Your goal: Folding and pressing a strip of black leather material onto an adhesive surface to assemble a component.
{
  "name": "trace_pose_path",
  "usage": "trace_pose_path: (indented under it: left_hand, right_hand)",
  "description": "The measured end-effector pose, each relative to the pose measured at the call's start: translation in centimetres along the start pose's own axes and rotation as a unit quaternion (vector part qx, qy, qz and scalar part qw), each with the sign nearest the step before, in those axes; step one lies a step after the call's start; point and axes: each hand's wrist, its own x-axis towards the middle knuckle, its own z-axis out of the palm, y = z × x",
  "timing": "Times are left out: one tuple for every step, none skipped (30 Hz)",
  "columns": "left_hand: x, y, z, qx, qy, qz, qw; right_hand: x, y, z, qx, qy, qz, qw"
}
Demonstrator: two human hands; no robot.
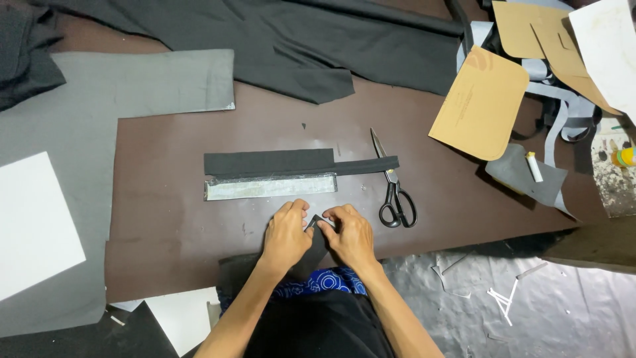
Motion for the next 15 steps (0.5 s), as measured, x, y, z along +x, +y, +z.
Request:
trace_pose_path:
  left_hand:
    - [0.1, 0.0, -0.1, 0.0, 0.002, 0.002, 1.0]
    - [0.1, -0.1, -0.2, 0.016, -0.011, -0.011, 1.0]
    - [0.1, -0.1, -0.3, 0.031, -0.024, -0.024, 0.999]
    - [-0.1, 0.1, -0.3, 0.031, -0.023, -0.022, 0.999]
    - [-0.4, 0.4, -0.4, 0.026, -0.017, -0.019, 0.999]
    - [-0.7, 0.6, -0.6, 0.021, -0.009, -0.017, 1.0]
    - [-0.6, 0.5, -0.3, 0.021, -0.007, -0.017, 1.0]
    - [-0.5, 0.3, 0.1, 0.021, -0.002, -0.012, 1.0]
    - [-0.4, 0.2, 0.5, 0.021, 0.002, -0.007, 1.0]
    - [-0.4, 0.0, 0.6, 0.021, 0.004, -0.006, 1.0]
    - [-0.4, -0.2, 0.8, -0.003, 0.006, -0.006, 1.0]
    - [-0.4, -0.3, 1.0, -0.027, 0.007, -0.006, 1.0]
    - [-0.6, -0.2, 0.6, -0.026, 0.008, -0.005, 1.0]
    - [-0.8, -0.1, 0.2, -0.037, 0.001, -0.007, 0.999]
    - [-1.1, 0.0, -0.2, -0.047, -0.006, -0.008, 0.999]
  right_hand:
    - [0.1, -0.2, -0.3, 0.0, 0.002, -0.002, 1.0]
    - [0.1, -0.5, -0.6, -0.004, -0.023, 0.001, 1.0]
    - [0.1, -0.8, -0.8, -0.007, -0.048, 0.004, 0.999]
    - [0.1, -0.7, -0.8, -0.007, -0.046, 0.003, 0.999]
    - [0.1, -0.6, -0.8, -0.01, -0.065, 0.007, 0.998]
    - [0.3, -0.6, -0.8, -0.013, -0.085, 0.01, 0.996]
    - [0.3, -0.6, -0.8, -0.013, -0.084, 0.008, 0.996]
    - [0.5, -0.6, -0.8, -0.014, -0.096, 0.011, 0.995]
    - [0.6, -0.5, -0.7, -0.015, -0.107, 0.014, 0.994]
    - [0.5, -0.7, -0.8, -0.015, -0.106, 0.013, 0.994]
    - [0.5, -0.8, -0.8, -0.009, -0.108, 0.01, 0.994]
    - [0.4, -0.9, -0.9, -0.003, -0.108, 0.008, 0.994]
    - [0.3, -0.8, -0.9, -0.003, -0.107, 0.006, 0.994]
    - [0.2, -0.8, -0.9, 0.021, -0.092, -0.008, 0.996]
    - [0.1, -0.7, -0.9, 0.045, -0.077, -0.021, 0.996]
